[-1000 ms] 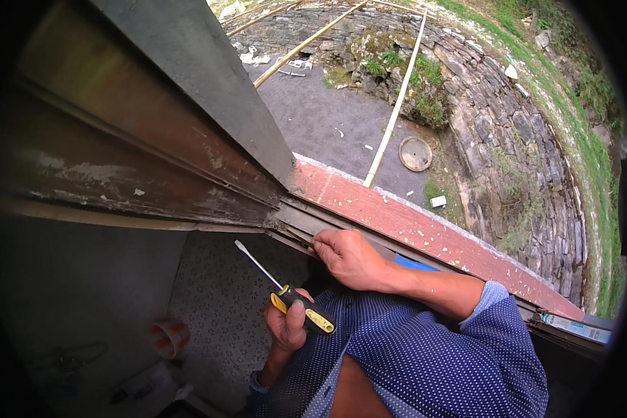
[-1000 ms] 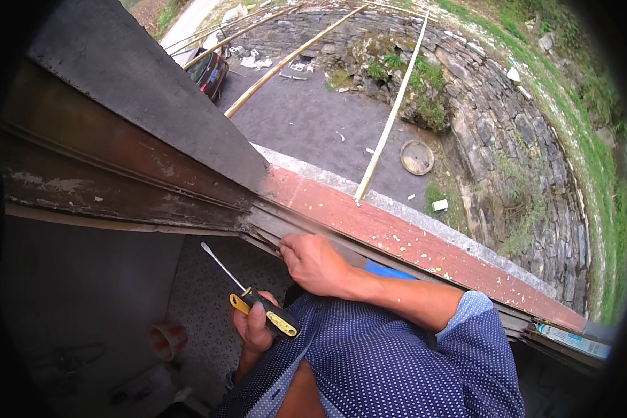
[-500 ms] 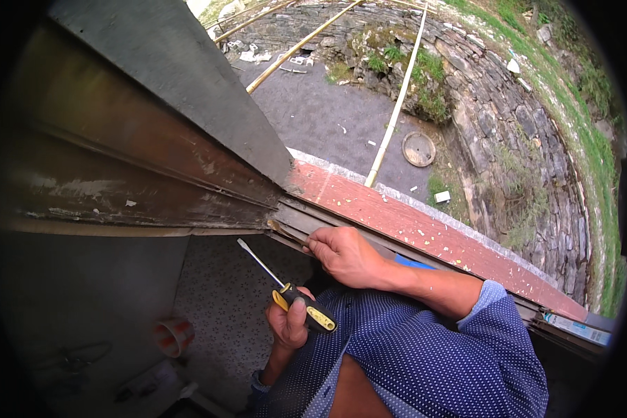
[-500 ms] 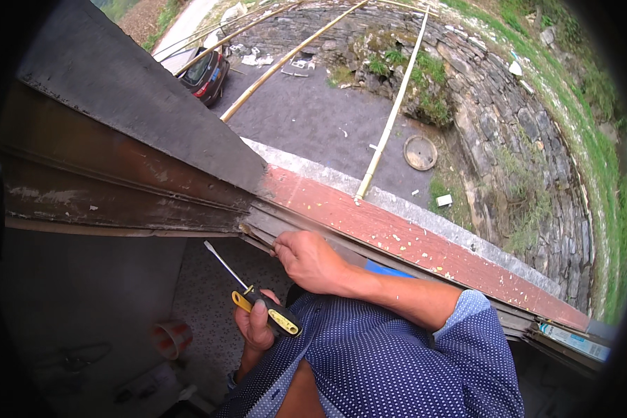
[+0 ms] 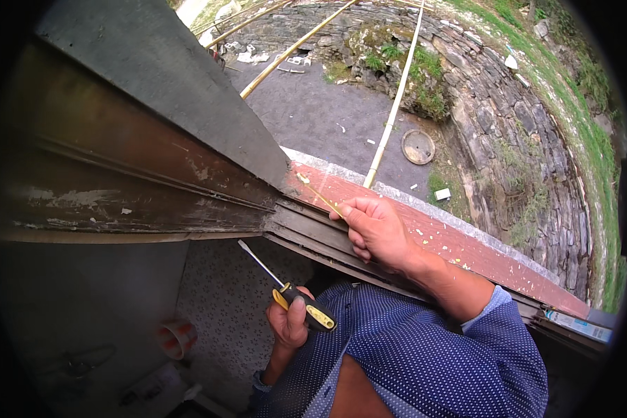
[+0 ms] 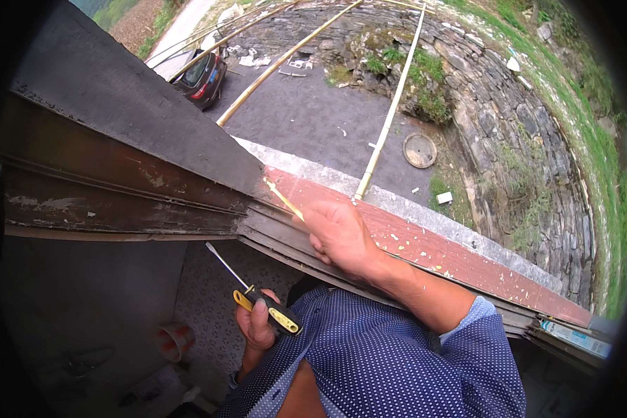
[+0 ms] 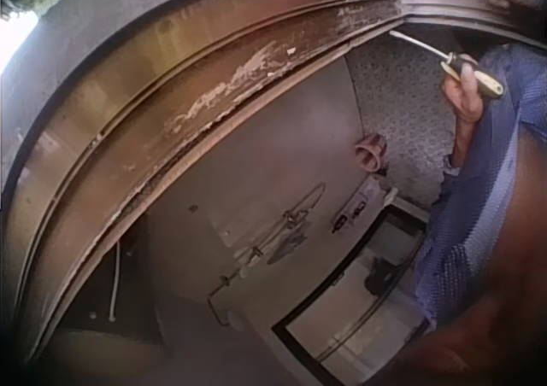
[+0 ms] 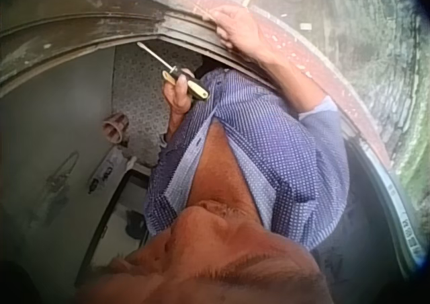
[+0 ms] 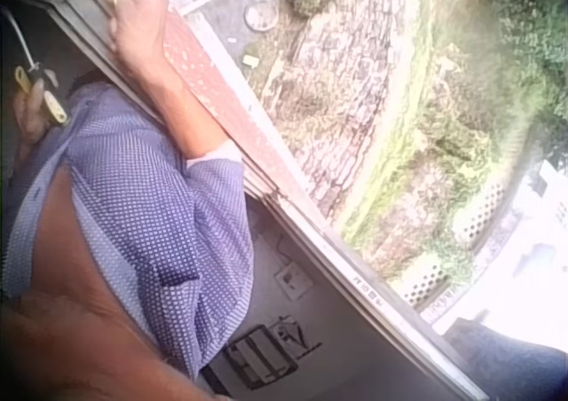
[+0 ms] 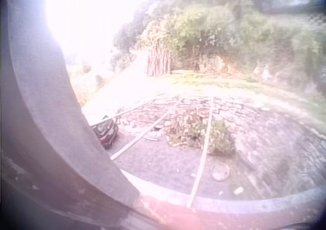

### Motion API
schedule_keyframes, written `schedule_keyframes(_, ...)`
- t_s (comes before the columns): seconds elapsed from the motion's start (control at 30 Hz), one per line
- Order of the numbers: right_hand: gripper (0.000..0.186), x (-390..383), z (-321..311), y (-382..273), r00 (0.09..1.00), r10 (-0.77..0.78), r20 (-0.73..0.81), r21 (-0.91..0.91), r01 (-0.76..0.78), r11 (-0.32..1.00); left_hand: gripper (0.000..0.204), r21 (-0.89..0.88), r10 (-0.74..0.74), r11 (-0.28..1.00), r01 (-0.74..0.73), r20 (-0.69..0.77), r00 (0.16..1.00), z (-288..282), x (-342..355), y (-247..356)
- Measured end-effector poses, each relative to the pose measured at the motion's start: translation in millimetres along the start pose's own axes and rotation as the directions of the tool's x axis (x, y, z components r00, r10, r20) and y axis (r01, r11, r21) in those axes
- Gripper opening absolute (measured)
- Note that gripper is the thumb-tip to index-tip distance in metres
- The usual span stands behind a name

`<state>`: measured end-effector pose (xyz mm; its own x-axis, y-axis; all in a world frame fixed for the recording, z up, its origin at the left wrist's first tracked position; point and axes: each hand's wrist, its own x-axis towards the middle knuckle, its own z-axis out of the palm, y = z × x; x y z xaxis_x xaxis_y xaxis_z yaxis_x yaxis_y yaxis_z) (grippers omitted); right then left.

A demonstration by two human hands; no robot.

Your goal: The person scrapes debris and old sealant from the window frame using a chisel and a screwdriver. They repeatedly scrape along the bottom and side edges of the frame, removing material and clearing the groove.

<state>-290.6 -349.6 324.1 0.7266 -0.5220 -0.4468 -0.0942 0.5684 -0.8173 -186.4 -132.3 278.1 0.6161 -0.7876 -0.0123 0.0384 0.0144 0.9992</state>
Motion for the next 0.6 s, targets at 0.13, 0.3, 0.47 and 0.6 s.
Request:
schedule_keyframes(0.13, 0.021, 1.8, -12.3, -2.3, 0.987, 0.096, -0.131, 0.129, -0.079, 0.989, 0.033, 0.004, -0.001, 1.000, 0.001, 0.005, 1.000, -0.6, -0.2, -2.2)
schedule_keyframes(0.3, 0.025, -15.8, -3.3, 5.3, 0.999, 0.043, 0.016, -0.275, -0.037, 0.961, 0.034, -0.009, 0.013, 1.000, -0.013, -0.001, 1.000, 0.9, 1.1, -4.1)
schedule_keyframes(0.47, 0.025, -28.8, 6.7, 12.7, 0.989, -0.105, 0.107, -0.602, 0.148, 0.785, 0.035, -0.006, -0.013, 1.000, 0.013, -0.006, 1.000, -2.6, -0.9, -7.7)
schedule_keyframes(0.6, 0.022, -30.8, 12.5, 17.1, 0.960, -0.245, 0.136, -0.754, 0.261, 0.603, 0.035, -0.017, -0.011, 1.000, 0.011, -0.017, 1.000, -4.0, -1.7, -11.8)
